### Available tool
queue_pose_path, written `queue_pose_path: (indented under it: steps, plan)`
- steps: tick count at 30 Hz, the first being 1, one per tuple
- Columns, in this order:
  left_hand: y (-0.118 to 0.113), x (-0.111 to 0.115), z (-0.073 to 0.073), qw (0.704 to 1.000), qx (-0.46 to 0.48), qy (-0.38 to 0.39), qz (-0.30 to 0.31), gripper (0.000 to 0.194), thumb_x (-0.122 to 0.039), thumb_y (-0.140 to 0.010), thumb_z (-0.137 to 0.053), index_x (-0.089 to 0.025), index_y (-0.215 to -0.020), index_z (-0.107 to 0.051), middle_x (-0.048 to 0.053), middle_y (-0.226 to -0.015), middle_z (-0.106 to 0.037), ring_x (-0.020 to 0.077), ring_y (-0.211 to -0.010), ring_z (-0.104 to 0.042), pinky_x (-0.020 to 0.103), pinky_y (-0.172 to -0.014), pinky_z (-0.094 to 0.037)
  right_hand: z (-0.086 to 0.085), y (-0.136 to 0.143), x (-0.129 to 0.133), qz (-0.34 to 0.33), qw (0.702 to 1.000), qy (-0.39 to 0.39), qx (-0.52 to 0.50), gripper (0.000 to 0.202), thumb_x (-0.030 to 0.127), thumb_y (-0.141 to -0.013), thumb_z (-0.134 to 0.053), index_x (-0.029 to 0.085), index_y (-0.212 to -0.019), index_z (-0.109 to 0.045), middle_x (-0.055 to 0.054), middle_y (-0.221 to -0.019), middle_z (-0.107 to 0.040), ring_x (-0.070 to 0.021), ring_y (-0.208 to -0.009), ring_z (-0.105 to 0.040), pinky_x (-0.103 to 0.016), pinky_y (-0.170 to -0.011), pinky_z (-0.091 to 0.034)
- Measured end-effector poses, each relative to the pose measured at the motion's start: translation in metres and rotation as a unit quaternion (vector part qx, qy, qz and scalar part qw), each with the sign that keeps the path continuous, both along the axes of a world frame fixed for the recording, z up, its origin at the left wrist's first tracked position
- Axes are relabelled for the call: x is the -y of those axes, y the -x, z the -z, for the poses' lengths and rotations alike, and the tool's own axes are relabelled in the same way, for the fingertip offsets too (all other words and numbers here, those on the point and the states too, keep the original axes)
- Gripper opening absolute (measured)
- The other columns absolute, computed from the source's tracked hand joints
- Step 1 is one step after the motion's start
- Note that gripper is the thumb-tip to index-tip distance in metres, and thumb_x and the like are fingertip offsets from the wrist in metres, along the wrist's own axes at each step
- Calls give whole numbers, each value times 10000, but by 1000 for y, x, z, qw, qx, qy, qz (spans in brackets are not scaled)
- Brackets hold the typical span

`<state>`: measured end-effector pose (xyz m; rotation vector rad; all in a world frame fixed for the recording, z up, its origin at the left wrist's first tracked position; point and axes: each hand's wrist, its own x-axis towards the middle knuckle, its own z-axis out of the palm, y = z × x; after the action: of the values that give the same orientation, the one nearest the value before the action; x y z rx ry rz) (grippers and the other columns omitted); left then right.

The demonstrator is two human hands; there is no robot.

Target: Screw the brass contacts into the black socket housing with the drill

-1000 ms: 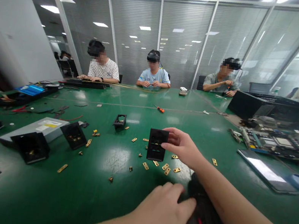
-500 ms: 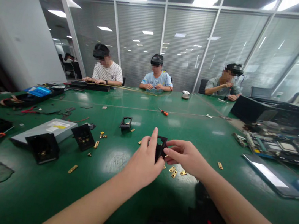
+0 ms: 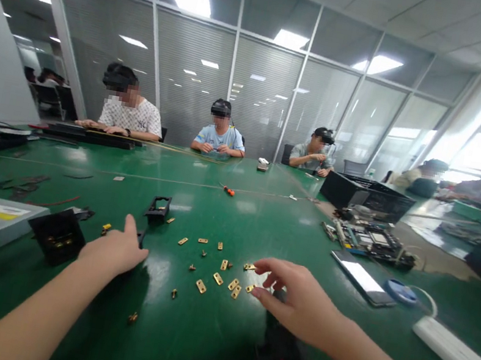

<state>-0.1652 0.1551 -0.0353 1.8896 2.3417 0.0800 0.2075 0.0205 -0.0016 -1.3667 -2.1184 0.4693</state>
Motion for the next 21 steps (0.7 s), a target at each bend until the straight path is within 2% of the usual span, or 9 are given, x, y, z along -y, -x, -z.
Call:
queue_pose_path:
  steps: [2, 4, 6, 9, 11, 15, 18, 21]
  plan:
    - [6, -11, 2, 1000, 2, -27, -12, 1194, -767, -736, -506, -40, -1587, -89, 410, -1394, -478, 561, -1159, -580, 620, -854, -479, 23, -19, 7, 46, 998, -26, -37, 230, 359, -887, -640, 233, -1079, -661, -54, -957, -728, -191, -745, -667, -370, -732, -521]
    - [6, -23, -3, 996, -2, -86, 16, 1216, -871, -718, -407, -50, -1577, -148, 410, -1421, -440, 588, -1160, -557, 623, -859, -466, 45, -37, 10, 101, 987, -24, -125, 215, 392, -915, -597, 204, -999, -659, -55, -826, -701, -187, -697, -643, -342, -660, -514]
    - [1, -36, -12, 990, -3, -140, 31, 1219, -910, -722, -302, -29, -1555, -170, 383, -1391, -481, 587, -1143, -557, 625, -878, -452, 61, -49, 9, 139, 965, 20, -223, 290, 461, -911, -599, 186, -989, -645, -74, -862, -704, -191, -702, -647, -338, -647, -520]
    - [-11, -64, -18, 992, 10, -128, -5, 1271, -944, -660, -330, 44, -1460, -323, 419, -1351, -474, 575, -1189, -529, 601, -935, -439, 74, -53, 4, 137, 941, 82, -299, 355, 507, -886, -626, 175, -1009, -633, -69, -873, -700, -174, -647, -625, -319, -600, -506]
    - [-17, -85, -14, 994, 22, -108, -20, 1245, -937, -653, -346, 7, -1466, -338, 408, -1374, -454, 569, -1197, -526, 611, -935, -441, 77, -50, 1, 132, 942, 82, -297, 354, 503, -876, -644, 175, -1010, -642, -61, -863, -690, -172, -664, -615, -315, -614, -507]
    - [-20, -119, 3, 997, 24, -75, -21, 1168, -894, -706, -333, -56, -1517, -277, 394, -1448, -395, 580, -1226, -505, 635, -907, -446, 82, -47, -3, 125, 948, 83, -280, 322, 487, -883, -646, 189, -1003, -662, -62, -868, -683, -190, -726, -613, -324, -652, -510]
    - [-15, -134, 15, 999, 36, -35, 8, 962, -746, -808, -363, -38, -1459, -367, 388, -1345, -508, 534, -1159, -578, 592, -856, -482, 86, -49, -5, 119, 940, 102, -303, 319, 493, -883, -646, 200, -1009, -655, -67, -888, -691, -190, -708, -614, -325, -634, -504]
    - [-4, -143, 21, 999, 23, -30, 21, 800, -572, -808, -465, -45, -1409, -444, 367, -1302, -557, 497, -1108, -627, 541, -807, -513, 88, -51, -9, 113, 937, 104, -312, 297, 479, -874, -661, 209, -998, -661, -66, -884, -700, -206, -754, -631, -318, -633, -485]
